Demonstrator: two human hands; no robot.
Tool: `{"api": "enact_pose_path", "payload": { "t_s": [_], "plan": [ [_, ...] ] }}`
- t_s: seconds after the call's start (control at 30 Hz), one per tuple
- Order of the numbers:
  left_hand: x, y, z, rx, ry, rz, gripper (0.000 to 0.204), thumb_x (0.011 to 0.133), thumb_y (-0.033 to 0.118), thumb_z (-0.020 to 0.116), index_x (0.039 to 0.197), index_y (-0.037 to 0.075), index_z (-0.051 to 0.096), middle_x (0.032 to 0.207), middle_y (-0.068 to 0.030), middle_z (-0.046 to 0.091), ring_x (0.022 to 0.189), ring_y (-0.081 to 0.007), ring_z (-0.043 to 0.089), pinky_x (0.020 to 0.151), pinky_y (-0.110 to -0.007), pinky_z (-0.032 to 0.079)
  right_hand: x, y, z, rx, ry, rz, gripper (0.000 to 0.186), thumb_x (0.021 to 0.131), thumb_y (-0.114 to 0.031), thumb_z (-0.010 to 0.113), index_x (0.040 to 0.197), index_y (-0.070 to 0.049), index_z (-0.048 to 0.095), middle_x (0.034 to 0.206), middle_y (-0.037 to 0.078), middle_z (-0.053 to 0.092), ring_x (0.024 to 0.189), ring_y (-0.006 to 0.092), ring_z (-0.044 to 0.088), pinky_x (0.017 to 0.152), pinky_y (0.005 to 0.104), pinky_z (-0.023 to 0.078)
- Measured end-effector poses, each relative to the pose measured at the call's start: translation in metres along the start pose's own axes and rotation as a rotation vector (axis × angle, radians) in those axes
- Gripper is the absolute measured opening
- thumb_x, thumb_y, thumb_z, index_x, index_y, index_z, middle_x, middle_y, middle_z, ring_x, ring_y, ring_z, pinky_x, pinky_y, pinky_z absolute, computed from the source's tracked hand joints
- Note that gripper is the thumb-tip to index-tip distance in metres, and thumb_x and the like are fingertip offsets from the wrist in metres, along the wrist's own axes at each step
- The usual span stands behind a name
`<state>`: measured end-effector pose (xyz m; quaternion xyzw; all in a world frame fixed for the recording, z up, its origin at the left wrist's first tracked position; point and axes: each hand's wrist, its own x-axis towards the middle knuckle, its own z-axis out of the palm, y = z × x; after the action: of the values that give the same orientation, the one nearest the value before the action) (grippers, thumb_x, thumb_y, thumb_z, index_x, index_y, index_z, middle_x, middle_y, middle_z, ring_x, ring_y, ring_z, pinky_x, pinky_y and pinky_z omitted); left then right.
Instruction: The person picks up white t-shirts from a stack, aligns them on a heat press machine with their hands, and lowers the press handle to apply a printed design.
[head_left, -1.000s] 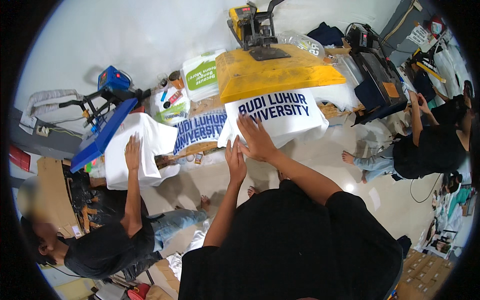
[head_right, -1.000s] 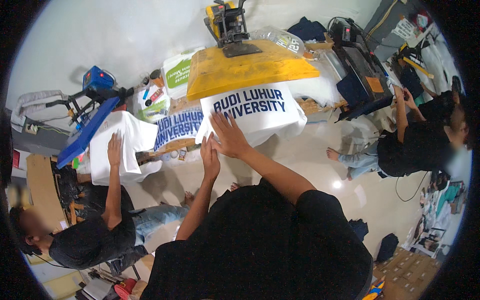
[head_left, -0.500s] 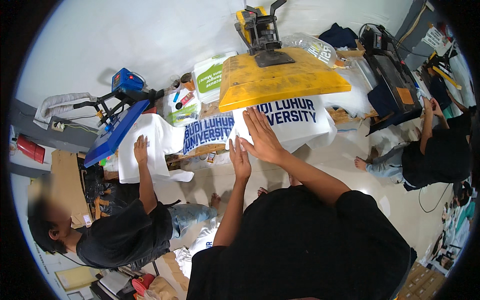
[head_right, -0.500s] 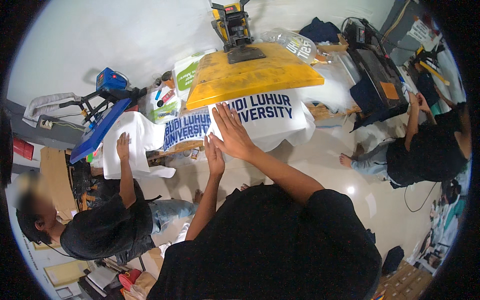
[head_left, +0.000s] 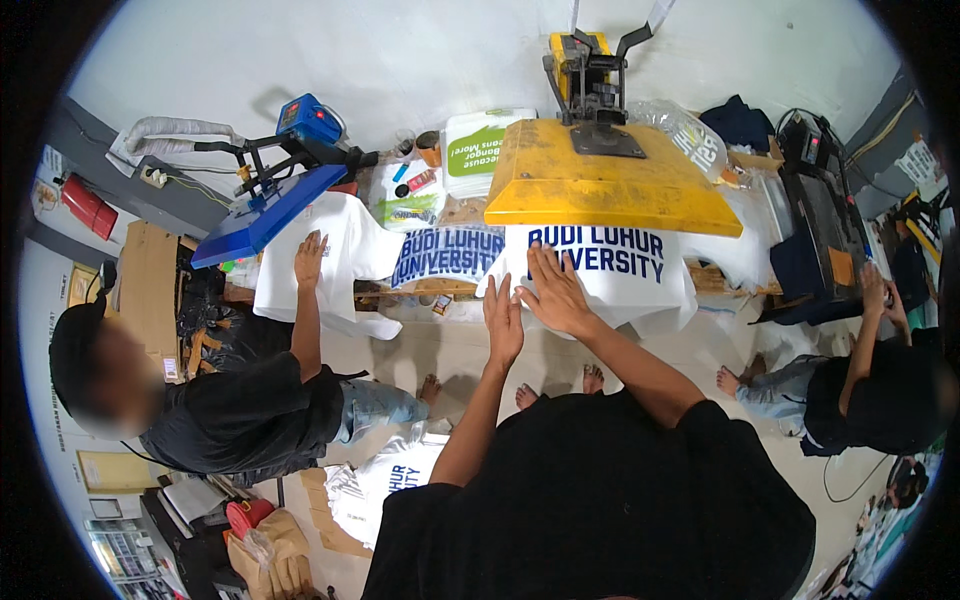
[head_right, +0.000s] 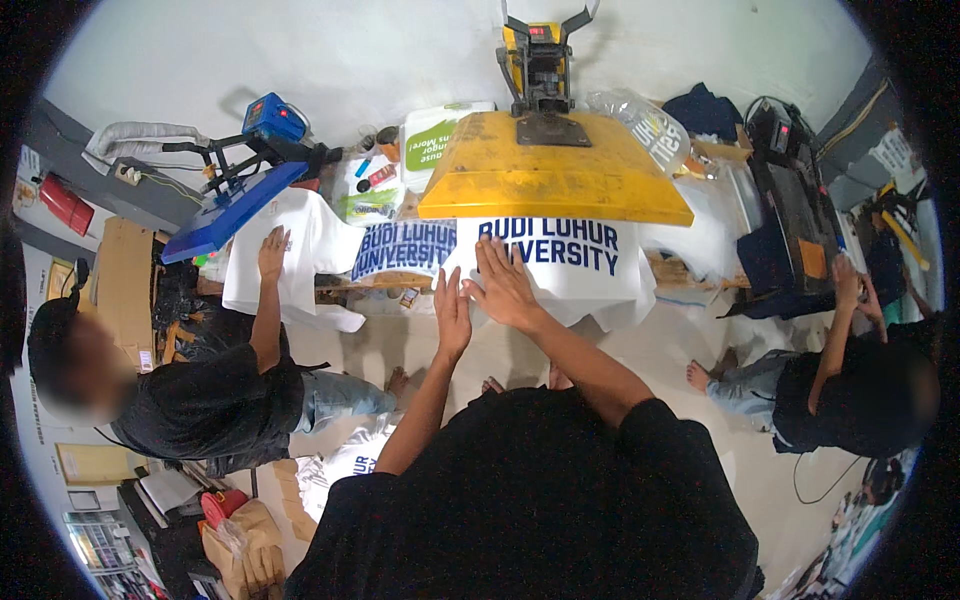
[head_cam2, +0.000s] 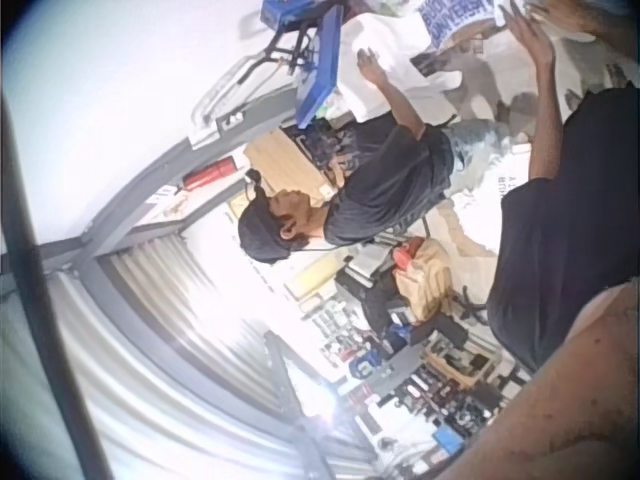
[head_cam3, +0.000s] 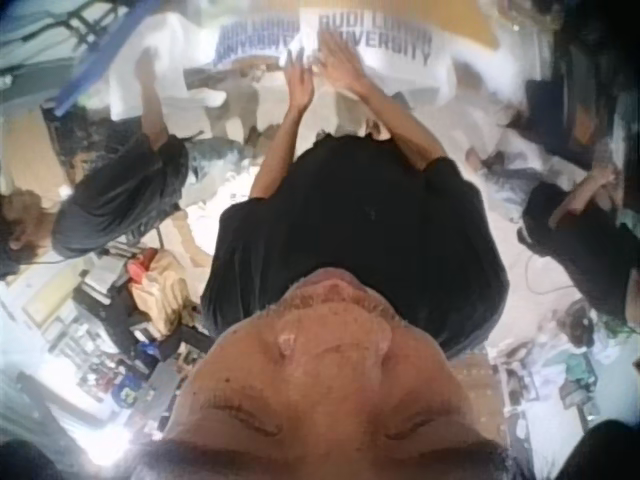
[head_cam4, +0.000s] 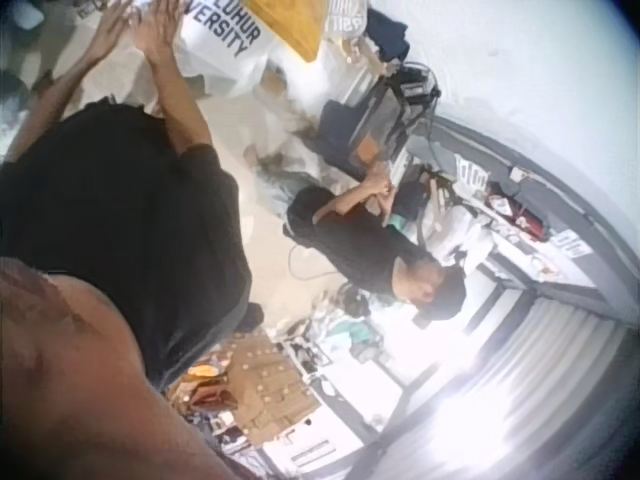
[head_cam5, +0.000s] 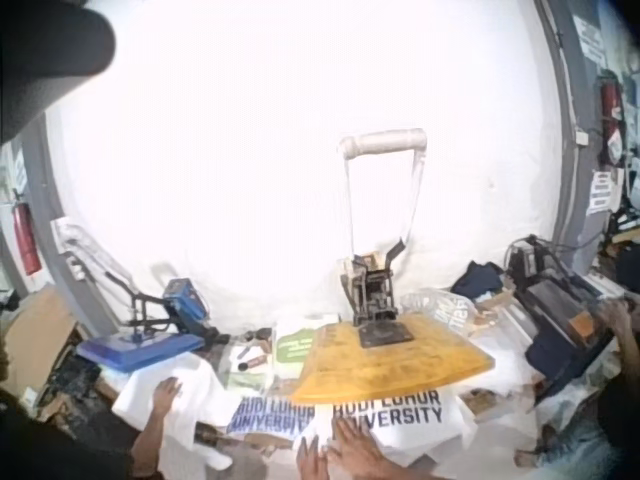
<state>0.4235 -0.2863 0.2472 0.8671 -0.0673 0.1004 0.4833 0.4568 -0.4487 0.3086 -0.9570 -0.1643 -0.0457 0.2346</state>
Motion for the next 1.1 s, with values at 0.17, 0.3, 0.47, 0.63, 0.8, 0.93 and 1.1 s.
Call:
{"api": "enact_pose_path", "payload": {
  "t_s": [0.17,0.3,0.47,0.63,0.8,0.93,1.1],
  "plan": [
    [0.039,0.019,0.005,0.069,0.068,0.091,0.056,0.112,0.03,0.042,0.159,0.0,0.038,0.167,-0.0296,0.027,0.156,-0.0475,0.022,0.126,-0.056,0.019,-0.004,0.02,-0.052,-0.061,0.222,0.089,0.077,0.106,-0.042,0.052,0.158,0.011,0.03,0.166,0.03,0.029,0.157,0.0449,0.023,0.124,0.0621,0.02],
    [0.072,0.039,0.017,0.288,-0.028,0.132,0.059,0.112,0.031,0.041,0.161,0.0,0.033,0.17,-0.0246,0.024,0.157,-0.0475,0.019,0.126,-0.058,0.017,-0.022,0.087,-0.074,-0.145,0.264,0.273,0.074,0.106,-0.04,0.052,0.156,0.011,0.033,0.162,0.034,0.034,0.153,0.0478,0.028,0.122,0.0641,0.023],
    [0.072,0.031,0.033,0.628,-0.106,0.073,0.064,0.112,0.039,0.032,0.163,0.002,0.03,0.172,-0.0181,0.024,0.158,-0.0432,0.019,0.128,-0.058,0.013,-0.04,0.111,-0.107,-0.183,0.397,0.247,0.075,0.106,-0.042,0.05,0.156,0.011,0.032,0.16,0.035,0.035,0.151,0.0504,0.03,0.122,0.066,0.022],
    [0.073,0.032,0.038,0.6,-0.07,0.079,0.065,0.112,0.041,0.03,0.163,0.001,0.032,0.171,-0.0179,0.029,0.158,-0.0424,0.021,0.127,-0.058,0.017,-0.053,0.152,-0.069,-0.262,0.235,0.351,0.074,0.107,-0.045,0.047,0.159,0.005,0.032,0.165,0.028,0.032,0.156,0.0439,0.025,0.123,0.0668,0.017],
    [0.078,0.028,0.039,0.585,-0.055,0.092,0.065,0.111,0.041,0.033,0.162,0.001,0.033,0.17,-0.019,0.029,0.157,-0.043,0.023,0.127,-0.057,0.019,-0.054,0.162,-0.06,-0.347,0.166,0.409,0.078,0.107,-0.05,0.045,0.162,0.003,0.028,0.168,0.027,0.027,0.158,0.0422,0.023,0.124,0.066,0.015],
    [0.075,0.039,0.032,0.37,-0.066,0.057,0.063,0.113,0.038,0.024,0.163,0.001,0.03,0.17,-0.02,0.028,0.157,-0.0433,0.022,0.128,-0.052,0.02,-0.022,0.108,-0.069,-0.204,0.189,0.365,0.078,0.105,-0.045,0.052,0.16,0.006,0.029,0.166,0.029,0.031,0.157,0.0433,0.024,0.125,0.0629,0.014],
    [0.081,0.014,0.02,-0.722,-0.039,-0.2,0.08,0.111,0.06,0.018,0.168,0.005,0.007,0.173,-0.0132,0.023,0.161,-0.0348,0.016,0.13,-0.046,0.011,0.031,0.005,-0.064,0.093,0.156,-0.184,0.078,0.102,-0.039,0.058,0.159,0.007,0.03,0.164,0.029,0.033,0.156,0.0433,0.025,0.127,0.0596,0.012]
  ]
}}
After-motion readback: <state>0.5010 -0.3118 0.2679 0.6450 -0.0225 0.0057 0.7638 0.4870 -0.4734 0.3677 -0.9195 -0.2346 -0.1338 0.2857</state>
